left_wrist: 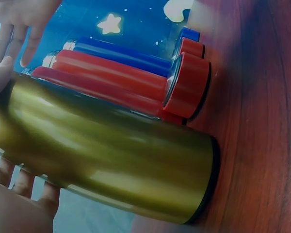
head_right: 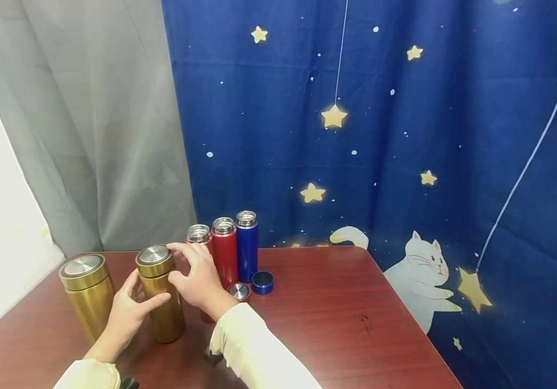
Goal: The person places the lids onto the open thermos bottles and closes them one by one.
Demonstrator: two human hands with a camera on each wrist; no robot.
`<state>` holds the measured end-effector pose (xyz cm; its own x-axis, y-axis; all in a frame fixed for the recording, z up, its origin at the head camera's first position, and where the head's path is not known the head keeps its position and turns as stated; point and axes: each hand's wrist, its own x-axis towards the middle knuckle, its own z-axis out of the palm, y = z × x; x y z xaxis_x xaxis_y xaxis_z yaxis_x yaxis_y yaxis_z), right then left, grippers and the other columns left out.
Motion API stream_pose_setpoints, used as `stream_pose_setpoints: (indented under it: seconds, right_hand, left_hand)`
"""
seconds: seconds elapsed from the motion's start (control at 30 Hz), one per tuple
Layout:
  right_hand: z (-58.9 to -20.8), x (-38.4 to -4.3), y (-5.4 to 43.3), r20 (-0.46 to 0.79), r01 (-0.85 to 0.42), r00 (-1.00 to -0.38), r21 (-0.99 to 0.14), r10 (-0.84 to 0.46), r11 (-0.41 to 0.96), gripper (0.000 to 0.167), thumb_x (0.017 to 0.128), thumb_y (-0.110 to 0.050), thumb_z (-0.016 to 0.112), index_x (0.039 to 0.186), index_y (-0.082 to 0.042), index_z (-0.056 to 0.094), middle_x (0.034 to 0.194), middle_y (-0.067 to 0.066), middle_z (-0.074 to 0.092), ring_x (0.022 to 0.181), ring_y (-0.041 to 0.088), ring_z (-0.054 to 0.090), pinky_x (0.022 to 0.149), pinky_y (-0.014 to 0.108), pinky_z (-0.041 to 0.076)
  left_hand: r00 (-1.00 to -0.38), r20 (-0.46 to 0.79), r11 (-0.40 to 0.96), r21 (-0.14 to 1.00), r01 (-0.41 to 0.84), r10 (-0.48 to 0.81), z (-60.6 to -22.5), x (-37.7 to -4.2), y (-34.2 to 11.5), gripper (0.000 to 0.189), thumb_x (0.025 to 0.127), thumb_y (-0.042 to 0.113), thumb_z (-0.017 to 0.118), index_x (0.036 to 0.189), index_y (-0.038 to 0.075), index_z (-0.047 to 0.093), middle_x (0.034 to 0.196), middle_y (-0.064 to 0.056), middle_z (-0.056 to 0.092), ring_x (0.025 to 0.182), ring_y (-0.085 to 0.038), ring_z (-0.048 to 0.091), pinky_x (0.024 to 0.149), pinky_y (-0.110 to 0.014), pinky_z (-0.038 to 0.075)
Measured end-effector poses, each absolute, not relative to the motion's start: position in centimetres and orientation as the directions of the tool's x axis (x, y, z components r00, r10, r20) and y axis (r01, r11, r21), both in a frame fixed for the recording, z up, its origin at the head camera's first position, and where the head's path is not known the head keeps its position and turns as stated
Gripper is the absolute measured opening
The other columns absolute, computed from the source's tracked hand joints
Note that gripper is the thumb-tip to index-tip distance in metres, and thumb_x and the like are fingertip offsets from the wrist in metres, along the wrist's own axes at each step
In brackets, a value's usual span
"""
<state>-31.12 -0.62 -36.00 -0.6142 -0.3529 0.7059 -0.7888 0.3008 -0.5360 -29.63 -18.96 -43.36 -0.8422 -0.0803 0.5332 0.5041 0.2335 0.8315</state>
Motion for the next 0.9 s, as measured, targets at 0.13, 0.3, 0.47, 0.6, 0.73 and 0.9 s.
stream_pose_setpoints:
  seconds: [0.13, 0.3, 0.47, 0.6, 0.73, 0.9]
  right_hand:
    - [-35.3, -31.2, -1.0, 0.652, -0.780, -0.625, -0.541, -0.428, 0.315, 0.056, 0.082, -0.014, 0.059, 0.138, -0.017, 0.054, 0.133, 0.000, 0.056, 0.126, 0.013, 0.044, 0.105, 0.032, 0.038]
    - [-34.8, -31.3, -1.2, 0.546, -0.739, -0.648, -0.618, -0.531, 0.267, 0.057, 0.085, -0.013, 0.056, 0.142, -0.018, 0.051, 0.134, -0.003, 0.057, 0.122, 0.008, 0.049, 0.103, 0.027, 0.040]
    - [-34.8, -31.6, -1.0, 0.514, -0.714, -0.676, -0.633, -0.528, 0.299, 0.054, 0.088, -0.020, 0.060, 0.141, -0.024, 0.053, 0.130, -0.007, 0.060, 0.116, 0.007, 0.053, 0.096, 0.026, 0.045]
    - [-34.9, -31.5, -1.0, 0.515, -0.716, -0.688, -0.596, -0.511, 0.364, 0.053, 0.088, -0.028, 0.062, 0.141, -0.029, 0.053, 0.133, -0.012, 0.058, 0.119, 0.009, 0.048, 0.098, 0.033, 0.043]
    - [-35.0, -31.3, -1.2, 0.540, -0.735, -0.675, -0.548, -0.503, 0.398, 0.052, 0.089, -0.031, 0.064, 0.140, -0.028, 0.054, 0.135, -0.012, 0.056, 0.126, 0.012, 0.045, 0.105, 0.040, 0.038]
    - [-35.1, -31.1, -1.6, 0.586, -0.757, -0.653, -0.484, -0.479, 0.440, 0.050, 0.088, -0.034, 0.067, 0.137, -0.026, 0.057, 0.133, -0.008, 0.059, 0.131, 0.016, 0.043, 0.111, 0.043, 0.030]
  left_hand:
    - [-0.850, 0.526, 0.207, 0.834, 0.512, -0.016, -43.2, -29.7, -19.4, 0.080, 0.080, 0.003, 0.078, 0.148, 0.009, 0.036, 0.128, 0.009, 0.056, 0.106, -0.001, 0.060, 0.084, -0.017, 0.050]
    - [-0.860, 0.502, 0.167, 0.843, 0.511, 0.095, -43.0, -29.7, -20.0, 0.078, 0.083, 0.001, 0.075, 0.149, 0.006, 0.034, 0.127, 0.009, 0.058, 0.109, -0.005, 0.060, 0.084, -0.021, 0.051]
    - [-0.860, 0.493, 0.160, 0.846, 0.509, 0.130, -42.7, -29.6, -20.3, 0.080, 0.084, 0.003, 0.074, 0.151, 0.006, 0.031, 0.128, 0.009, 0.058, 0.111, -0.004, 0.059, 0.086, -0.020, 0.050]
    - [-0.857, 0.503, 0.162, 0.841, 0.516, 0.113, -42.7, -29.5, -20.2, 0.078, 0.085, 0.002, 0.074, 0.150, 0.004, 0.032, 0.127, 0.008, 0.058, 0.112, -0.003, 0.057, 0.087, -0.018, 0.049]
    - [-0.854, 0.516, 0.177, 0.836, 0.519, 0.068, -43.0, -29.3, -19.8, 0.077, 0.084, 0.001, 0.074, 0.149, 0.003, 0.033, 0.129, 0.004, 0.057, 0.112, -0.002, 0.057, 0.087, -0.017, 0.048]
    - [-0.846, 0.534, 0.210, 0.829, 0.519, -0.017, -43.2, -29.0, -19.2, 0.079, 0.083, 0.003, 0.076, 0.150, 0.007, 0.034, 0.133, 0.001, 0.055, 0.112, 0.001, 0.056, 0.086, -0.015, 0.047]
